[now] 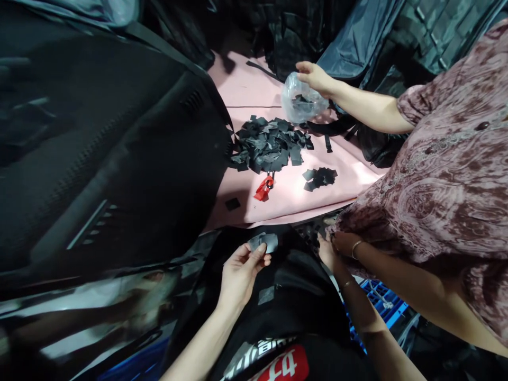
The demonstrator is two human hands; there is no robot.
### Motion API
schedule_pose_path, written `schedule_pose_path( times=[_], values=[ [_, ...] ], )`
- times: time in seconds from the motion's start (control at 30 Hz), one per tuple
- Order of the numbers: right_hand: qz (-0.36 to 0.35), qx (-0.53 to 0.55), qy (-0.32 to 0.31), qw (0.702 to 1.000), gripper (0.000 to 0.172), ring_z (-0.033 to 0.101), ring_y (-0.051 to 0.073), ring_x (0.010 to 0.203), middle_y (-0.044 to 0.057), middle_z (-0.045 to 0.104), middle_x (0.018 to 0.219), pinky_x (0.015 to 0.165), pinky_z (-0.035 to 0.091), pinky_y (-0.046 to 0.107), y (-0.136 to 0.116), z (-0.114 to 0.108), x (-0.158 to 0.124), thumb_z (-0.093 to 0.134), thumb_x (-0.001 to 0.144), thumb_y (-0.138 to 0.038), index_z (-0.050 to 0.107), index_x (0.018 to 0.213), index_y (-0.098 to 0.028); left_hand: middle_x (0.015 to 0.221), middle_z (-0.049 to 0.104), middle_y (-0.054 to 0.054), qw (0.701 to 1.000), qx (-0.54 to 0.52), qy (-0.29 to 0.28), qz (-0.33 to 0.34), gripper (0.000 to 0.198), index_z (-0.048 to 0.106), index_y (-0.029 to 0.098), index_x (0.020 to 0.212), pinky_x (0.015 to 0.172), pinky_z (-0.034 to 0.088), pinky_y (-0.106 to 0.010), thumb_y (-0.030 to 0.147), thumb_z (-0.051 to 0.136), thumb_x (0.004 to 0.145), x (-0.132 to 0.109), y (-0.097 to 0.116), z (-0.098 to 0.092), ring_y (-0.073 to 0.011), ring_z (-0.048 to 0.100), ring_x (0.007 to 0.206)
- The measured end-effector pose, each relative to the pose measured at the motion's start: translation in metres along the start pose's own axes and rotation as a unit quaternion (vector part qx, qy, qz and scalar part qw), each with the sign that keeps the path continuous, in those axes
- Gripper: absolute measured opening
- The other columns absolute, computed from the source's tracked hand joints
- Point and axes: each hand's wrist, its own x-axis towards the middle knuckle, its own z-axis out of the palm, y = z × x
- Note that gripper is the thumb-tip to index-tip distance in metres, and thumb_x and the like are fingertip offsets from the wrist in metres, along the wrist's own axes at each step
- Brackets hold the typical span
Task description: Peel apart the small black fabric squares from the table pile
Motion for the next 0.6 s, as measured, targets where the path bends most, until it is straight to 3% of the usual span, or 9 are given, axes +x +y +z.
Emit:
schedule_pose_path(
  times=[0.1, 0.17, 0.23, 0.33, 0.47, 0.6],
  values=[
    [-0.038, 0.064, 0.012, 0.997, 0.024, 0.055, 0.022, 0.113, 0.014, 0.06, 0.117, 0.098, 0.04, 0.031, -0.027, -0.006, -0.01, 0.049, 0.084, -0.019, 0.066, 0.099, -0.014, 0.056, 0.053, 0.004, 1.0, -0.004, 0.009, -0.009, 0.031, 0.057, 0.013, 0.067, 0.054, 0.047, -0.02, 0.031, 0.081, 0.059, 0.002, -0.002, 0.0, -0.009, 0.056, 0.053],
    [-0.074, 0.198, 0.008, 0.977, 0.025, 0.061, 0.019, 0.096, 0.01, 0.065, 0.1, 0.088, 0.047, 0.031, -0.056, -0.012, -0.02, 0.043, 0.089, -0.03, 0.064, 0.094, -0.017, 0.058, 0.054, 0.004, 1.0, -0.005, 0.016, -0.008, 0.031, 0.057, 0.013, 0.067, 0.056, 0.047, -0.02, 0.031, 0.081, 0.059, 0.002, -0.004, 0.001, -0.0089, 0.057, 0.054],
    [-0.091, 0.345, -0.036, 0.933, 0.023, 0.062, 0.015, 0.077, 0.005, 0.064, 0.087, 0.07, 0.051, 0.026, -0.086, -0.016, -0.032, 0.051, 0.084, -0.038, 0.061, 0.092, -0.019, 0.059, 0.056, 0.004, 1.0, 0.003, 0.015, 0.001, 0.03, 0.058, 0.013, 0.068, 0.056, 0.047, -0.02, 0.031, 0.081, 0.059, 0.002, -0.005, 0.002, -0.0088, 0.057, 0.055],
    [-0.08, 0.442, -0.114, 0.886, 0.026, 0.056, 0.01, 0.059, -0.002, 0.059, 0.067, 0.056, 0.047, 0.021, -0.12, -0.019, -0.044, 0.07, 0.067, -0.035, 0.056, 0.081, -0.018, 0.062, 0.06, 0.002, 1.0, 0.02, -0.017, 0.001, 0.029, 0.062, 0.013, 0.075, 0.057, 0.046, -0.02, 0.034, 0.078, 0.063, -0.001, -0.007, 0.003, -0.0086, 0.055, 0.055],
    [-0.041, 0.471, -0.138, 0.87, 0.024, 0.05, 0.008, 0.043, -0.004, 0.055, 0.049, 0.045, 0.042, 0.02, -0.134, -0.018, -0.047, 0.069, 0.065, -0.034, 0.054, 0.069, -0.016, 0.066, 0.063, -0.001, 0.998, 0.016, -0.052, -0.027, 0.031, 0.064, 0.012, 0.084, 0.055, 0.044, -0.021, 0.034, 0.076, 0.065, -0.004, -0.005, 0.0, -0.0089, 0.053, 0.054],
    [-0.031, 0.484, -0.15, 0.862, 0.029, 0.051, 0.008, 0.04, -0.003, 0.057, 0.047, 0.042, 0.041, 0.019, -0.129, -0.019, -0.046, 0.067, 0.068, -0.041, 0.056, 0.07, -0.015, 0.059, 0.059, 0.001, 0.999, 0.032, -0.035, -0.012, 0.027, 0.063, 0.012, 0.077, 0.053, 0.042, -0.021, 0.034, 0.075, 0.065, -0.003, -0.005, 0.0, -0.0083, 0.05, 0.053]
  ],
)
